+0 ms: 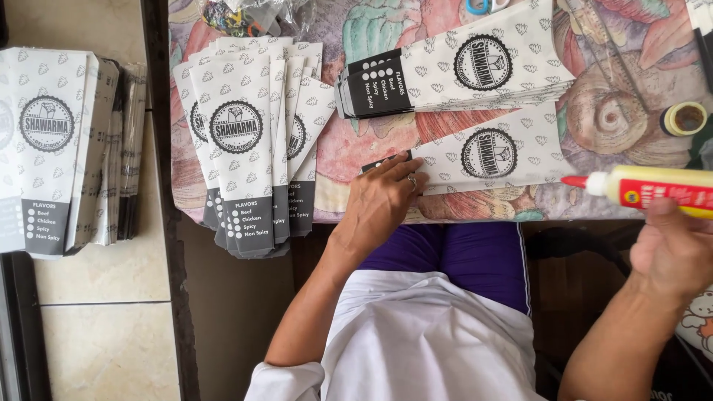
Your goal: The person applies glue from a bottle onto the edges of cardboard food containers and presses them together to assemble the packaging.
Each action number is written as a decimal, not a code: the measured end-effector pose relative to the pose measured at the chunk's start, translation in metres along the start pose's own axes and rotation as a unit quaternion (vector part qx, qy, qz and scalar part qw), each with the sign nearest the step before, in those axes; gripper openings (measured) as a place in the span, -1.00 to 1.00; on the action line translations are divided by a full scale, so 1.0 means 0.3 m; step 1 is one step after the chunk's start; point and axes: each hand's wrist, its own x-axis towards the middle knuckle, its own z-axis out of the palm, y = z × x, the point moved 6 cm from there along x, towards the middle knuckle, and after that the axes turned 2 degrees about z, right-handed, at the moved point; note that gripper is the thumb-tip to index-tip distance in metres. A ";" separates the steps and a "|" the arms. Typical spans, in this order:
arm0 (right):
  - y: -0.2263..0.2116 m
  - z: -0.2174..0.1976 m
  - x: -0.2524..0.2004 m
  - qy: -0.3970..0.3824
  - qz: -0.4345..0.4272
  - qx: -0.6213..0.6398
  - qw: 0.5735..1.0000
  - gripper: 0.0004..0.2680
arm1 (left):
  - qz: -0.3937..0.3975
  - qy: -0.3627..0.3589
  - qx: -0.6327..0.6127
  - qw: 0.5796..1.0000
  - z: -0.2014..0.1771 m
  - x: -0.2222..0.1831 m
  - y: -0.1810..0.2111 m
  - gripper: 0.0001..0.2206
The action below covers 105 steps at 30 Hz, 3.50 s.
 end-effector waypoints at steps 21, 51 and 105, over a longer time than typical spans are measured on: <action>-0.020 0.044 0.015 0.038 -0.041 -0.049 0.997 -0.68 | -0.088 -0.071 -0.020 0.993 -0.032 0.065 -0.062 -0.80; 0.192 0.710 -0.300 -0.107 0.028 0.179 0.978 -0.61 | -0.182 -0.153 -0.168 0.956 -0.038 0.106 -0.167 -0.83; -0.096 0.811 -0.070 -0.478 -0.223 -0.537 0.658 -0.33 | -0.025 0.166 -0.003 0.986 -0.149 -0.109 0.099 -0.71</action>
